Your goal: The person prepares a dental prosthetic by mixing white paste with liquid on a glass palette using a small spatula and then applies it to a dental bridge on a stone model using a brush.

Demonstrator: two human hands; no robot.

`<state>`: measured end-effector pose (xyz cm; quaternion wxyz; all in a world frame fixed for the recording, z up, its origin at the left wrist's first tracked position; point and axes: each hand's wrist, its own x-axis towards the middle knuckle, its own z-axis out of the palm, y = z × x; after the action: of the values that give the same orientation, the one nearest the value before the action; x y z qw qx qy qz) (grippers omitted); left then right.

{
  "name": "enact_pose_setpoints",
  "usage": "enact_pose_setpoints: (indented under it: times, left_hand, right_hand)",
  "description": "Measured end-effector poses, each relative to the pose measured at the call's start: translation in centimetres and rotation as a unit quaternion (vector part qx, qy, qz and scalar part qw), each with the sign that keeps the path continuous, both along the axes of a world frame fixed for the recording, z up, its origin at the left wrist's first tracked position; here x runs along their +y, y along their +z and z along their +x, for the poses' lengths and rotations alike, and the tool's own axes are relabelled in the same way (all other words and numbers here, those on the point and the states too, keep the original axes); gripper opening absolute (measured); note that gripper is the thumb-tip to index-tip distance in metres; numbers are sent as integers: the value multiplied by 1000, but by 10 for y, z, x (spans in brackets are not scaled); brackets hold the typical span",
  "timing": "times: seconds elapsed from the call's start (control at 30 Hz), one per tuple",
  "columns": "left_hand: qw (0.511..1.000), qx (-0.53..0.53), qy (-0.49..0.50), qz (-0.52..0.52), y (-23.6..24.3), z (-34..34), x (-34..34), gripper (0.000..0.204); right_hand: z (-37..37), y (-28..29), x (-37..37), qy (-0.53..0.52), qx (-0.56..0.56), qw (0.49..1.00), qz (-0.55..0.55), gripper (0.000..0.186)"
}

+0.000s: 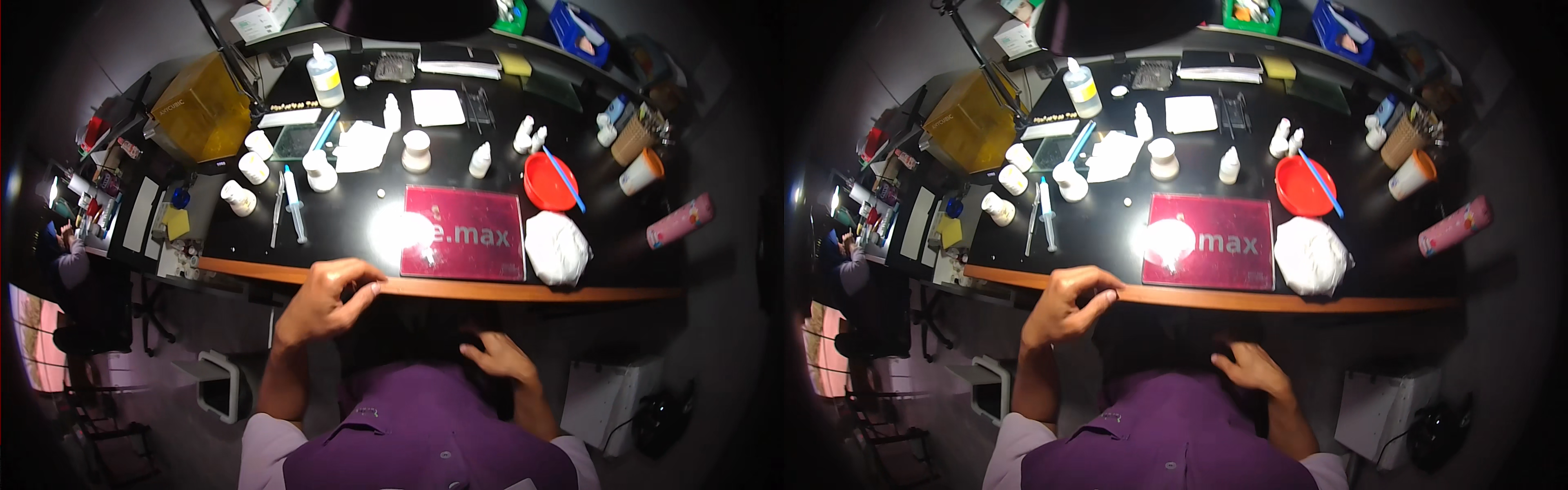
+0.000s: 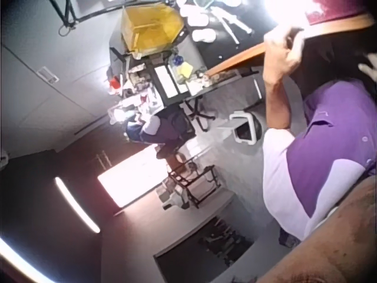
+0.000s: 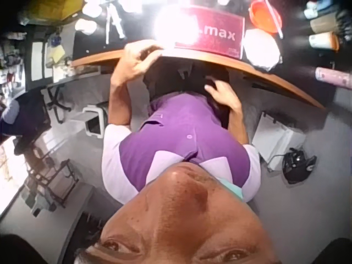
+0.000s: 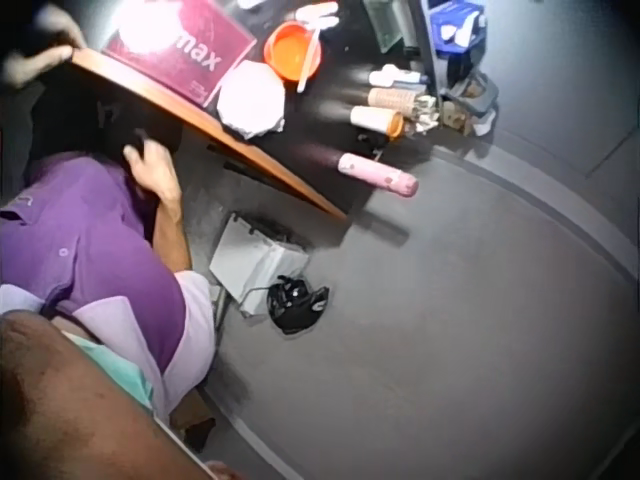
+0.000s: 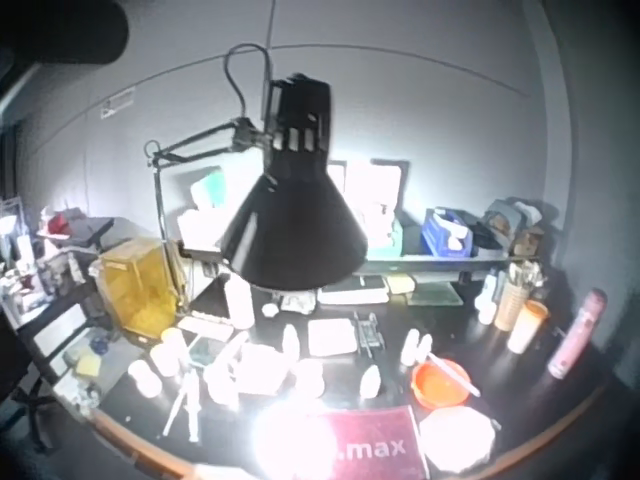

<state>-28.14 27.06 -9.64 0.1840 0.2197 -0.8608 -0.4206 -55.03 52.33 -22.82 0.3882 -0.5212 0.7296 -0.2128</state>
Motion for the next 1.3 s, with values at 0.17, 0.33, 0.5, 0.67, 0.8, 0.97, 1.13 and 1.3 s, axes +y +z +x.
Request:
enact_pose_setpoints:
  times: [0.17, 0.33, 0.5, 0.67, 0.8, 0.97, 1.13, 1.3]
  left_hand:
    - [972, 78, -14, -219, 10, -26, -89, 16]
    - [902, 162, 42, -397, 13, -83, -125, 23]
    - [869, 274, 21, -411, -6, -106, -124, 33]
    - [870, 267, 14, -413, -22, -92, -121, 29]
    - [875, 265, 4, -405, -27, -94, -123, 30]
    - [880, 269, 1, -392, -33, -97, -126, 25]
    - [889, 260, -7, -376, -39, -97, -128, 21]
    - [894, 244, -14, -375, -43, -99, -126, 22]
  right_hand:
    - [-26, 150, -33, 238, -70, 968, -39, 32]
    - [-54, 241, -137, 172, 142, 945, -241, 20]
    - [-90, 257, -289, 9, 82, 905, -418, 8]
    - [-58, 295, -429, -13, 406, 795, -449, 7]
    - [-63, 311, -530, 49, 474, 755, -451, 22]
    - [-34, 321, -578, -8, 671, 702, -238, 44]
    - [-50, 305, -616, -15, 719, 653, -236, 45]
    - [-56, 318, -616, -69, 730, 619, -283, 30]
